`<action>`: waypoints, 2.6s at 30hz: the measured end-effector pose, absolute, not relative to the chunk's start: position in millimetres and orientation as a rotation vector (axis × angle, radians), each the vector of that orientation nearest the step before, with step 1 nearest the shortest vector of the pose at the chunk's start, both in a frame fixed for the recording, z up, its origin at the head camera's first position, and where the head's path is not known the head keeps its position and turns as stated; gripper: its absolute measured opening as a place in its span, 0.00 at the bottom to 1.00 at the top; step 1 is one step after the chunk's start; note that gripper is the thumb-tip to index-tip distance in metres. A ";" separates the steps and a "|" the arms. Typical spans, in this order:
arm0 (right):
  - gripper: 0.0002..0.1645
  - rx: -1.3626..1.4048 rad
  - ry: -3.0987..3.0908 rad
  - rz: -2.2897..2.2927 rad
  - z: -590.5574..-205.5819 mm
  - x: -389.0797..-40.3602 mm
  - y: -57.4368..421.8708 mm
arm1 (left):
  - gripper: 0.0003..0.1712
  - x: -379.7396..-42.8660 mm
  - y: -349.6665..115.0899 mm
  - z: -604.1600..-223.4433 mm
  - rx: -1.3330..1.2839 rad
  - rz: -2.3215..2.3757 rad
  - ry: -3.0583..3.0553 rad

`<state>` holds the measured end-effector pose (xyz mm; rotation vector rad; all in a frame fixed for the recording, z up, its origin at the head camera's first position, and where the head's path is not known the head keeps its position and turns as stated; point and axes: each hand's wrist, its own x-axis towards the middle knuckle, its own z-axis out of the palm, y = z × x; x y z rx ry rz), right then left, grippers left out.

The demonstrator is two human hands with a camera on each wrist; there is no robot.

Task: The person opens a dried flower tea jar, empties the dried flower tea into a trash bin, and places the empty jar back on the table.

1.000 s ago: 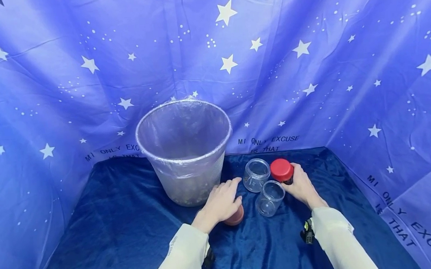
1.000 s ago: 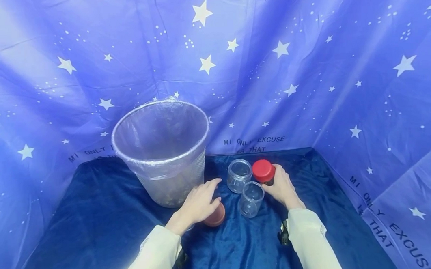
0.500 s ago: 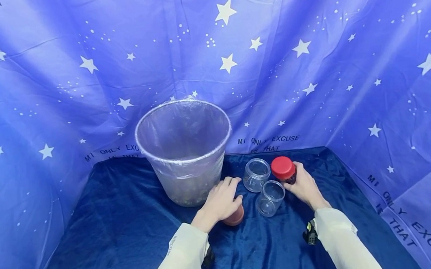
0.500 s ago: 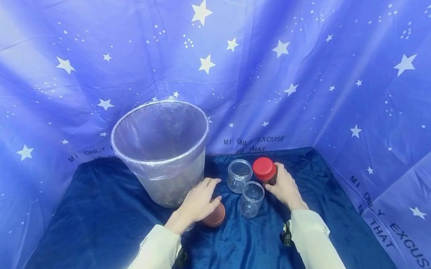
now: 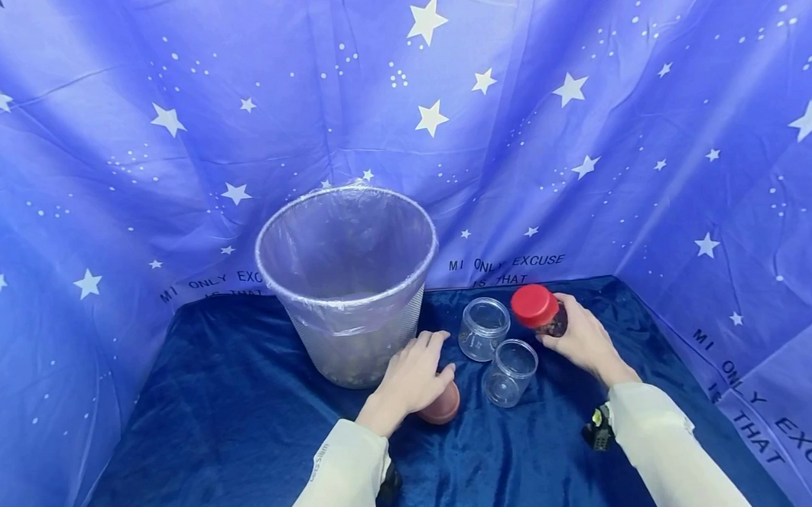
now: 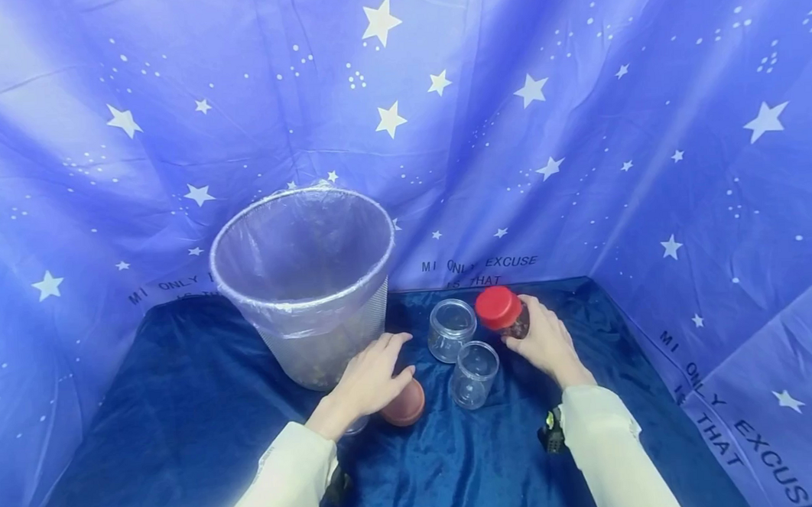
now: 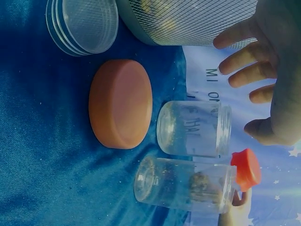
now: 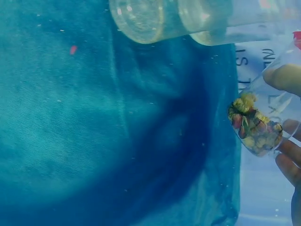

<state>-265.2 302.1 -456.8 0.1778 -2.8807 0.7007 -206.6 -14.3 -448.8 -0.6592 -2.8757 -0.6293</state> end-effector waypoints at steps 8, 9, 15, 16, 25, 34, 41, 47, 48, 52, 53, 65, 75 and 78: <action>0.47 0.302 -2.794 0.716 -444.2 -267.1 299.5 | 0.29 -207.5 -16.7 -444.4 -0.657 -0.677 -2.860; 0.47 0.315 -2.785 0.722 -443.2 -267.1 298.3 | 0.29 -207.6 -16.7 -443.8 -0.654 -0.683 -2.862; 0.46 0.408 -2.746 0.677 -436.7 -268.7 292.4 | 0.32 -208.5 -16.1 -437.7 -0.634 -0.712 -2.887; 0.46 0.423 -2.744 0.670 -435.2 -269.0 291.3 | 0.33 -208.6 -16.1 -436.6 -0.631 -0.717 -2.896; 0.46 0.542 -2.745 0.673 -417.5 -268.4 272.6 | 0.35 -209.7 -15.0 -429.9 -0.617 -0.775 -2.886; 0.45 0.600 -2.741 0.639 -409.2 -265.7 260.8 | 0.35 -209.0 -13.0 -426.6 -0.659 -0.836 -2.868; 0.45 0.704 -2.723 0.559 -402.9 -262.7 242.5 | 0.36 -205.7 -10.1 -419.0 -0.744 -0.868 -2.836; 0.46 0.756 -2.722 0.523 -401.8 -257.1 230.8 | 0.43 -202.9 -7.0 -414.7 -0.787 -0.927 -2.833; 0.46 0.762 -2.726 0.523 -401.8 -255.8 229.3 | 0.44 -202.6 -6.6 -415.1 -0.792 -0.949 -2.831; 0.45 0.788 -2.726 0.530 -400.1 -251.3 223.1 | 0.46 -202.5 -7.0 -416.6 -0.787 -1.007 -2.800; 0.45 0.796 -2.719 0.533 -399.1 -250.5 221.4 | 0.46 -202.7 -7.5 -416.5 -0.779 -1.023 -2.790; 0.45 0.874 -2.651 0.531 -391.2 -244.9 209.3 | 0.46 -202.5 -17.2 -414.0 -0.745 -1.092 -2.708; 0.45 0.918 -2.713 0.484 -384.3 -239.8 203.3 | 0.45 -201.6 -27.1 -408.9 -0.787 -0.980 -2.699; 0.45 0.933 -2.735 0.488 -383.8 -239.2 201.2 | 0.44 -201.7 -28.6 -408.2 -0.828 -0.949 -2.653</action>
